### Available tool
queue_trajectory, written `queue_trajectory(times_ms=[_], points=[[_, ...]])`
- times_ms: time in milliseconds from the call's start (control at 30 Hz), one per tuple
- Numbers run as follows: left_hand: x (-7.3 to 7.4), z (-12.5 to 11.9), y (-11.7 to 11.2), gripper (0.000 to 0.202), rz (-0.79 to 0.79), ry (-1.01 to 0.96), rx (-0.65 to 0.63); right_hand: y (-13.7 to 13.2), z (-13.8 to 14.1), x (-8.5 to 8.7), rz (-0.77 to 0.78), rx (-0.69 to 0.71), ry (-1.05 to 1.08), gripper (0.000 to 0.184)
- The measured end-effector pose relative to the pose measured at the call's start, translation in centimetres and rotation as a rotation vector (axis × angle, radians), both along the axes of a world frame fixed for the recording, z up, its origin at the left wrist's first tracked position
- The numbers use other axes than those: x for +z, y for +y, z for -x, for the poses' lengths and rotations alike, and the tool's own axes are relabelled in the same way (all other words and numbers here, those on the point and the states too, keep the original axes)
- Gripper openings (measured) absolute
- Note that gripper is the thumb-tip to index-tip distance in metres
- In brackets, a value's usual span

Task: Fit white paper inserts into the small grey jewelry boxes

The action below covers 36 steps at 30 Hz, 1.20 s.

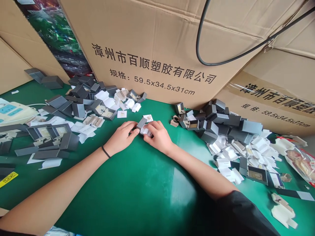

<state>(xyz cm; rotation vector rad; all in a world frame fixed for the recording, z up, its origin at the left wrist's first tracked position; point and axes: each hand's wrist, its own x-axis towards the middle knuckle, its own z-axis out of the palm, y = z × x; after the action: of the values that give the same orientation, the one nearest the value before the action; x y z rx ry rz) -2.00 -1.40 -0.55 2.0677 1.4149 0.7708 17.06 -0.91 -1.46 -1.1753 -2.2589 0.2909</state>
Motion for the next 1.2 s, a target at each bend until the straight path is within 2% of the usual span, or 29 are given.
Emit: queue_trajectory(times_ms=[67, 133, 267, 367, 433, 500, 633, 767, 1033, 1200], points=[[0.0, -0.3, -0.1, 0.041, 0.015, 0.021, -0.002, -0.1, 0.0, -0.2, 0.005, -0.009, 0.05, 0.023], [0.2, -0.5, -0.2, 0.04, 0.069, -0.053, 0.006, -0.2, 0.1, -0.3, 0.0, -0.014, 0.122, 0.021], [1.0, -1.6, -1.0, 0.048, 0.253, -0.461, 0.005, -0.5, 0.4, -0.3, 0.029, -0.076, 0.311, 0.014], [1.6, -3.3, -1.8, 0.051, 0.479, -0.784, -0.013, -0.7, 0.3, 0.1, 0.101, -0.118, 0.468, 0.013], [1.8, -4.6, -1.9, 0.049, 0.619, -0.92, -0.052, -0.7, 0.0, 0.5, 0.128, -0.141, 0.55, 0.012], [1.7, -5.7, -1.6, 0.046, 0.686, -1.007, -0.092, -0.6, -0.6, 0.8, 0.127, -0.164, 0.601, 0.012], [0.8, -7.1, -0.3, 0.045, 0.662, -1.083, -0.078, -0.1, -1.6, 0.9, 0.096, -0.203, 0.607, 0.01], [0.0, -7.1, 0.6, 0.047, 0.629, -1.1, -0.096, 0.4, -1.6, 0.5, 0.052, -0.244, 0.524, 0.008], [-0.2, -6.4, 0.6, 0.047, 0.65, -1.148, -0.131, 0.5, -1.4, 0.6, 0.104, -0.164, 0.555, 0.014], [-0.4, -6.2, 0.8, 0.035, 0.643, -1.17, -0.145, 0.4, -1.8, 0.4, 0.085, -0.141, 0.49, 0.019]])
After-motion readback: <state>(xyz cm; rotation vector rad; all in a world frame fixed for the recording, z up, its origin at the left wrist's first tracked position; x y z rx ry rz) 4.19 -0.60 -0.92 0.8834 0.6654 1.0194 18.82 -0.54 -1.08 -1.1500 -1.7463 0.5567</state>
